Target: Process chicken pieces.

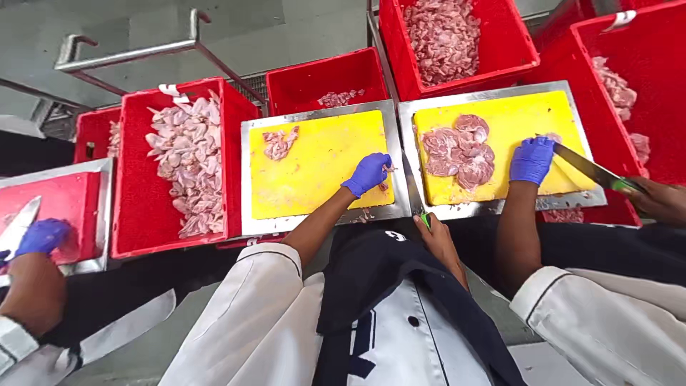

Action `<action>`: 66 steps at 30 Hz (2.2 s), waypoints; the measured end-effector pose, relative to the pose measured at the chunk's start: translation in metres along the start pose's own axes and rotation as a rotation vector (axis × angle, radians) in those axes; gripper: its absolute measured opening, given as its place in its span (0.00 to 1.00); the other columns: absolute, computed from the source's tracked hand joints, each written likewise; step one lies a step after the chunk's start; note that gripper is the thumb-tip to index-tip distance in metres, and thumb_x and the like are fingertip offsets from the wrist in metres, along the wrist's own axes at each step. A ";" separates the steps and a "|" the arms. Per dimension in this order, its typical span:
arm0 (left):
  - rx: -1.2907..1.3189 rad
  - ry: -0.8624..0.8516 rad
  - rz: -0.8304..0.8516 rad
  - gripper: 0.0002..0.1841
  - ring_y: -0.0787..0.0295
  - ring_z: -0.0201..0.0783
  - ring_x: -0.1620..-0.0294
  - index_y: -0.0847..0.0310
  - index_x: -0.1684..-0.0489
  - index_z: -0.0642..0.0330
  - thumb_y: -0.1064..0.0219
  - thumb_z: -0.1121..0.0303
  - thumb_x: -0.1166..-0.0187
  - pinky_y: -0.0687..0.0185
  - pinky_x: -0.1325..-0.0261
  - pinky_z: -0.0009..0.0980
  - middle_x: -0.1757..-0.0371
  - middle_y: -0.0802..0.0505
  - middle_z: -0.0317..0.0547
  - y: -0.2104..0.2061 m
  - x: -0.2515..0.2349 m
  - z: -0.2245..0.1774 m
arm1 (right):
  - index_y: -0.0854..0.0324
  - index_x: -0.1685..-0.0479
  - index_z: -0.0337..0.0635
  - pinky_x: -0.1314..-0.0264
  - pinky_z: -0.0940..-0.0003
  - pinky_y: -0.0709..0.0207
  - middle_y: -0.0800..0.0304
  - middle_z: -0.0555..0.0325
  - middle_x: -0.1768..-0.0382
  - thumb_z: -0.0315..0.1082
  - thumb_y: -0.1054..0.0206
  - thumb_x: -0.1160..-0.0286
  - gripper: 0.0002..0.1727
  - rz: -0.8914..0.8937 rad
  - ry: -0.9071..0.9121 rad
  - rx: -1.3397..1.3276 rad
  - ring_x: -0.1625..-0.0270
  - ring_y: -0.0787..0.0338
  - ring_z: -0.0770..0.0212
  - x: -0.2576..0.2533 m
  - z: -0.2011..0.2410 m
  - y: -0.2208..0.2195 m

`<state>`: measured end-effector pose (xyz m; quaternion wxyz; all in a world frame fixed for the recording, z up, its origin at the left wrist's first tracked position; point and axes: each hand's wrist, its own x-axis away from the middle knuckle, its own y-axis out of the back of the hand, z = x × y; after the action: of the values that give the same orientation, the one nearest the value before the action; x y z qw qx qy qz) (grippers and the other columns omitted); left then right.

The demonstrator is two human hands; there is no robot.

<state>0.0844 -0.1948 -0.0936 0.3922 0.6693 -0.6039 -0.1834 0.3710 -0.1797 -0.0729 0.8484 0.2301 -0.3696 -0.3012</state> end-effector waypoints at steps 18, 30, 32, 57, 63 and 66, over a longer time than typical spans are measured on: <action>0.038 0.378 -0.823 0.16 0.16 0.54 0.27 0.14 0.36 0.61 0.30 0.72 0.22 0.23 0.22 0.52 0.33 0.10 0.56 0.072 0.115 0.123 | 0.21 0.46 0.31 0.61 0.43 0.19 0.16 0.44 0.72 0.55 0.42 0.11 0.29 0.016 0.003 0.051 0.70 0.12 0.46 -0.008 0.033 -0.014; 0.201 -0.295 -0.010 0.11 0.12 0.55 0.34 0.09 0.50 0.65 0.37 0.77 0.21 0.21 0.25 0.47 0.42 0.07 0.58 -0.033 0.066 0.018 | 0.21 0.48 0.30 0.59 0.44 0.20 0.16 0.44 0.71 0.54 0.40 0.12 0.28 -0.102 -0.106 0.035 0.68 0.13 0.47 0.017 0.032 -0.025; 0.309 -0.225 -0.116 0.10 0.08 0.49 0.39 0.09 0.49 0.66 0.35 0.76 0.20 0.17 0.28 0.43 0.45 0.05 0.56 -0.024 0.081 0.039 | 0.21 0.48 0.29 0.59 0.44 0.20 0.16 0.43 0.71 0.53 0.39 0.12 0.28 -0.099 -0.122 0.013 0.68 0.13 0.46 0.022 0.035 -0.032; 0.201 0.018 -0.349 0.18 0.16 0.47 0.25 0.12 0.34 0.56 0.35 0.60 0.17 0.25 0.19 0.50 0.32 0.08 0.49 0.029 0.045 0.016 | 0.23 0.37 0.35 0.46 0.39 0.18 0.12 0.40 0.59 0.59 0.43 0.12 0.31 0.251 -0.128 0.083 0.51 0.09 0.40 0.020 0.052 -0.054; 0.013 -0.253 -0.011 0.32 0.23 0.59 0.20 0.25 0.20 0.61 0.27 0.56 0.22 0.28 0.20 0.60 0.22 0.17 0.60 -0.010 -0.122 -0.081 | 0.21 0.41 0.34 0.45 0.39 0.18 0.11 0.38 0.59 0.58 0.41 0.12 0.30 0.238 -0.149 0.076 0.51 0.08 0.38 0.043 0.034 -0.038; -0.150 -0.236 0.112 0.31 0.23 0.61 0.22 0.20 0.26 0.61 0.25 0.55 0.28 0.28 0.23 0.64 0.26 0.15 0.61 -0.023 -0.172 -0.100 | 0.21 0.43 0.34 0.47 0.41 0.19 0.12 0.40 0.62 0.57 0.41 0.12 0.29 0.234 -0.132 0.006 0.54 0.10 0.41 0.057 0.017 -0.025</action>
<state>0.1370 -0.0019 -0.0876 0.3772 0.5770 -0.6668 -0.2832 0.3800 -0.2390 -0.0498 0.8508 0.1676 -0.4500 -0.2136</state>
